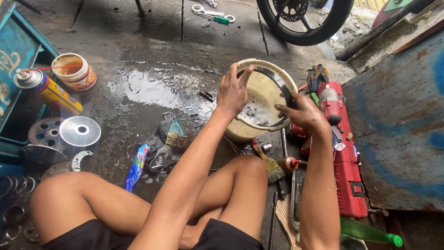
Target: Cleaning a motorcycle drive belt by scrubbing it with a brush and soapy water.
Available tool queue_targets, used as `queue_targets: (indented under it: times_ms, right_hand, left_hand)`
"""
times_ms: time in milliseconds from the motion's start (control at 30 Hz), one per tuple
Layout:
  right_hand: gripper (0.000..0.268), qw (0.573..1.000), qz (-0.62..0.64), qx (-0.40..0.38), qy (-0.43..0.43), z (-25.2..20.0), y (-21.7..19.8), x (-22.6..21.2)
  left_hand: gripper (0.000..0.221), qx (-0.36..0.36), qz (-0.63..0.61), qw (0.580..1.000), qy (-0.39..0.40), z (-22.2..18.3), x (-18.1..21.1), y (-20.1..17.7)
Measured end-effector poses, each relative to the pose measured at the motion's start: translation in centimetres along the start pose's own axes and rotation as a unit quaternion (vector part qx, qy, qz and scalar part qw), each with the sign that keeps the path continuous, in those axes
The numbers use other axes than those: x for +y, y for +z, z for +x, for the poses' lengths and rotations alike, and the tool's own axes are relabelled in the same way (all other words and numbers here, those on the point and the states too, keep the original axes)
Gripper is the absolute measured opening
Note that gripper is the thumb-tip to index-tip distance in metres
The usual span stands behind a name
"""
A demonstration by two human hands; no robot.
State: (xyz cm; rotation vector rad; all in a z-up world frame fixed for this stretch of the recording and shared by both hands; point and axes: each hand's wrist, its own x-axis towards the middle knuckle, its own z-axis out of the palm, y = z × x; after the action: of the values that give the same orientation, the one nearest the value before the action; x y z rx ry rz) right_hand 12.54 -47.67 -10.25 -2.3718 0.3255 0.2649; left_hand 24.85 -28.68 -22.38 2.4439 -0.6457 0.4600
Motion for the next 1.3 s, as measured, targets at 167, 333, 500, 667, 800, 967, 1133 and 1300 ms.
queue_targets:
  times_ms: [167, 333, 500, 667, 800, 967, 1133, 1300]
  right_hand:
    - [0.068, 0.924, 0.347, 0.018, -0.156, 1.1, 1.2, 0.1]
    - [0.081, 0.989, 0.142, -0.020, -0.021, 0.4, -0.4, -0.2]
    - [0.060, 0.953, 0.285, 0.040, -0.098, 1.7, 1.4, 0.6]
    - [0.070, 0.960, 0.263, -0.014, -0.097, 2.0, 2.0, 3.1]
    - [0.019, 0.989, 0.107, 0.033, -0.102, -0.6, 3.0, 0.1]
    - [0.021, 0.943, 0.191, 0.146, -0.230, -0.9, 1.4, -1.8]
    - [0.022, 0.923, 0.107, 0.189, -0.316, -4.9, -3.7, -6.7]
    - [0.036, 0.874, 0.040, 0.200, -0.440, -7.3, -5.9, -9.7]
  left_hand:
    - [0.030, 0.035, 0.048, 0.998, 0.008, 0.8, -2.5, 5.4]
    - [0.084, 0.043, -0.047, 0.998, -0.018, 0.1, -0.6, 1.6]
    - [0.022, 0.023, 0.067, 0.997, 0.013, 0.8, -3.2, 6.4]
    - [0.085, 0.022, -0.010, 1.000, -0.013, -0.2, -0.5, 1.3]
    - [0.042, 0.008, 0.042, 0.999, 0.010, 1.0, -3.7, 7.1]
    - [0.057, 0.003, -0.114, 0.992, -0.045, 0.1, -2.1, 2.1]
    - [0.054, 0.060, -0.294, 0.950, -0.088, -0.3, -1.4, -5.6]
    - [0.036, 0.101, -0.276, 0.955, -0.044, -1.5, -0.6, -12.2]
